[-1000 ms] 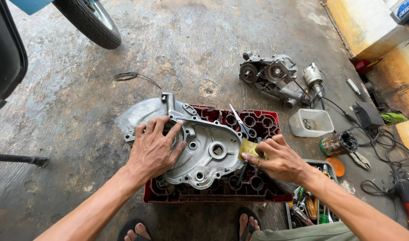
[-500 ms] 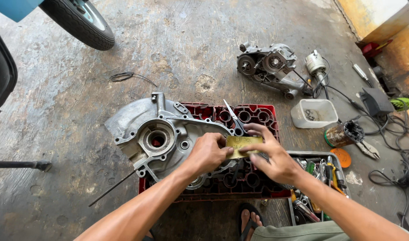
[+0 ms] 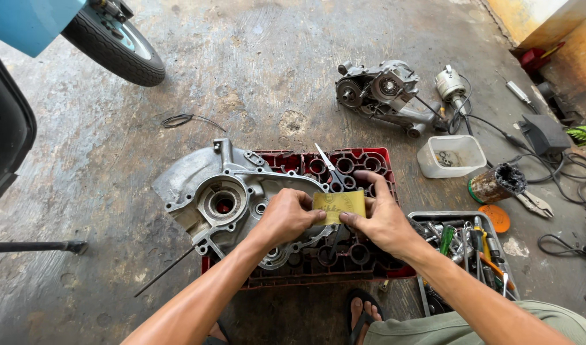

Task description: The person scrubs the interior surfaces of a disassembled engine casing using a yellow abrasive pad and a dark scouring pad. The person works on the circular bearing seats and flat mating surfaces, then flips the casing to clean the exterior.

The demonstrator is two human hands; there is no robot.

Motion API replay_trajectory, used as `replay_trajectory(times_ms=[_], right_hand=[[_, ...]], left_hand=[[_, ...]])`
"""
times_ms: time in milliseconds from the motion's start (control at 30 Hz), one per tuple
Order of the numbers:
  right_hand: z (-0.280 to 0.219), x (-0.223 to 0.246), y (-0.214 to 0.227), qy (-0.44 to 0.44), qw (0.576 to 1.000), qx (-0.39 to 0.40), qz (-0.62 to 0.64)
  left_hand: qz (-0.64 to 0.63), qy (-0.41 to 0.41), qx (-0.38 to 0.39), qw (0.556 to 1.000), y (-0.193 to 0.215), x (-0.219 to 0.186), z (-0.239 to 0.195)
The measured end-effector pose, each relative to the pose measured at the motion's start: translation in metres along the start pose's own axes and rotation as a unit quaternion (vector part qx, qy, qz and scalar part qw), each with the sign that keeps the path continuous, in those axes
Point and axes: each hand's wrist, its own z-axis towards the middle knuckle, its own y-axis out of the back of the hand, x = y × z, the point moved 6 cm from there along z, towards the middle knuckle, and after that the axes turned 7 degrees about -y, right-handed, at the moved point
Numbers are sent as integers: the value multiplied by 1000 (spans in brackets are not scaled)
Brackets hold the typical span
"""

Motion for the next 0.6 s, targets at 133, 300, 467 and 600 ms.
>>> replay_trajectory(times_ms=[133,300,467,600], right_hand=[[1,2,1,-42,999,-20,4],[10,2,-4,-32,997,-28,-64],[6,11,-9,-52,997,-22,-58],[14,19,-13,-64,993,-2,-96]], left_hand=[[-2,7,3,1000,-4,7,6],[-1,37,6,999,4,12,7],[-5,36,9,999,4,8,7],[12,30,-6,999,4,8,18]])
